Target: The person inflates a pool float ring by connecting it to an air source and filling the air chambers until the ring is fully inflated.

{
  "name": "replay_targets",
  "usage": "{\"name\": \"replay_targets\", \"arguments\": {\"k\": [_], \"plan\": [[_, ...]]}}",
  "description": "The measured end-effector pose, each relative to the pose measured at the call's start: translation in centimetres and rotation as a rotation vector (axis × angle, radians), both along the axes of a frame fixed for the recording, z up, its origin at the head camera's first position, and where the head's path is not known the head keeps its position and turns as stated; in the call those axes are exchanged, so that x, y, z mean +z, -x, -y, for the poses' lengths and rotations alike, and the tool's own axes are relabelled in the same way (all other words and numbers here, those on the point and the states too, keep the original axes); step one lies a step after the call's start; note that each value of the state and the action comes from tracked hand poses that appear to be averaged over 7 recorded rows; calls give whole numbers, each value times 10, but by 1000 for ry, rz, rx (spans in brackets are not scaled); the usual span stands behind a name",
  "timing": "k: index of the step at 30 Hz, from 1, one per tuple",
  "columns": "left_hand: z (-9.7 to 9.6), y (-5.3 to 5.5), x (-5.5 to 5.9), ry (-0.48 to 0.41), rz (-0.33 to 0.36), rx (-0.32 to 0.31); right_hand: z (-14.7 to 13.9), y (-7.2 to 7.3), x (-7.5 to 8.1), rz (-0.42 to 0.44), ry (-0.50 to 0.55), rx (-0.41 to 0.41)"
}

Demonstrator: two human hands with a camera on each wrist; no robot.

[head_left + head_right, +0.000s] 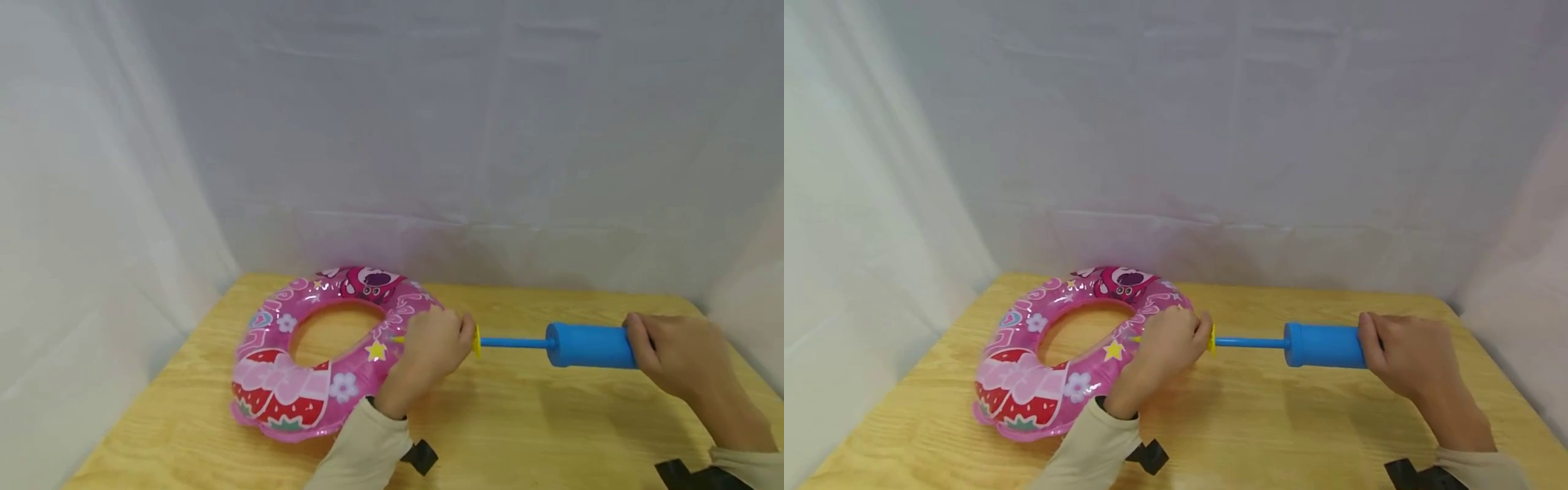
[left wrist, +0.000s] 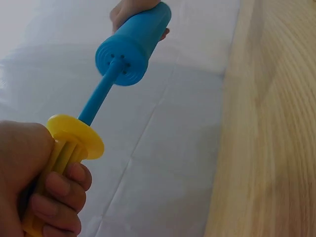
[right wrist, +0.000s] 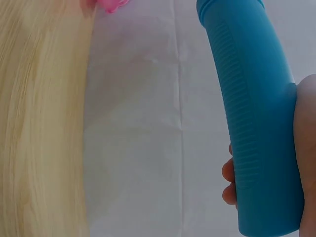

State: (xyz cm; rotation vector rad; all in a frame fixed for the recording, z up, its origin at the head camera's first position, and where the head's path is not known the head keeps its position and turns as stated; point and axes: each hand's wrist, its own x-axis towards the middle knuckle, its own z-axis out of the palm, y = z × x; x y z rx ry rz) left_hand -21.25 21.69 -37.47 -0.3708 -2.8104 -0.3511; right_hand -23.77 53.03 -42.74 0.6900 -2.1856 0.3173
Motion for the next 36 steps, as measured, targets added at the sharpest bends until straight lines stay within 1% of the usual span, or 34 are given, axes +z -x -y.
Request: {"name": "replay_targets", "arguments": {"k": [1, 3, 7, 8, 9, 11, 14, 17, 21, 23, 25, 27, 29, 32, 35, 36], "plan": [[-1, 0, -1, -2, 14, -4, 3, -1, 3, 2, -2, -3], [-1, -1, -1, 9, 39, -16, 8, -1, 5, -28, 1, 6], [-3, -1, -2, 90, 83, -30, 21, -3, 12, -46, 1, 47], [-4, -2, -2, 108, 93, -37, 24, -4, 12, -46, 2, 54], [-5, -2, -2, 125, 105, -43, 29, -6, 14, -16, 0, 55], [-6, -2, -2, 140, 123, -49, 36, -7, 14, -1, -5, 44], [-6, -2, -3, 155, 131, -54, 47, -7, 13, 6, -14, 42], [-5, -1, -4, 174, 124, -56, 58, -7, 13, 2, -19, 39], [-3, 0, -5, 131, 120, -49, 72, -8, 16, 22, -24, 38], [-4, -1, -7, 118, 112, -44, 76, -10, 14, 26, -28, 45], [-5, -3, -9, 119, 101, -44, 79, -12, 11, 31, -30, 48], [-4, -4, -10, 141, 84, -51, 80, -12, 9, 34, -30, 51], [-3, -5, -10, 134, 89, -58, 79, -12, 7, 40, -29, 57], [0, -4, -9, 69, 121, -72, 77, -11, 9, 50, -25, 70], [4, -2, -7, -53, 177, -81, 73, -8, 11, 52, -28, 83], [5, -2, -6, -81, 188, -83, 72, -7, 12, 51, -26, 88]]}}
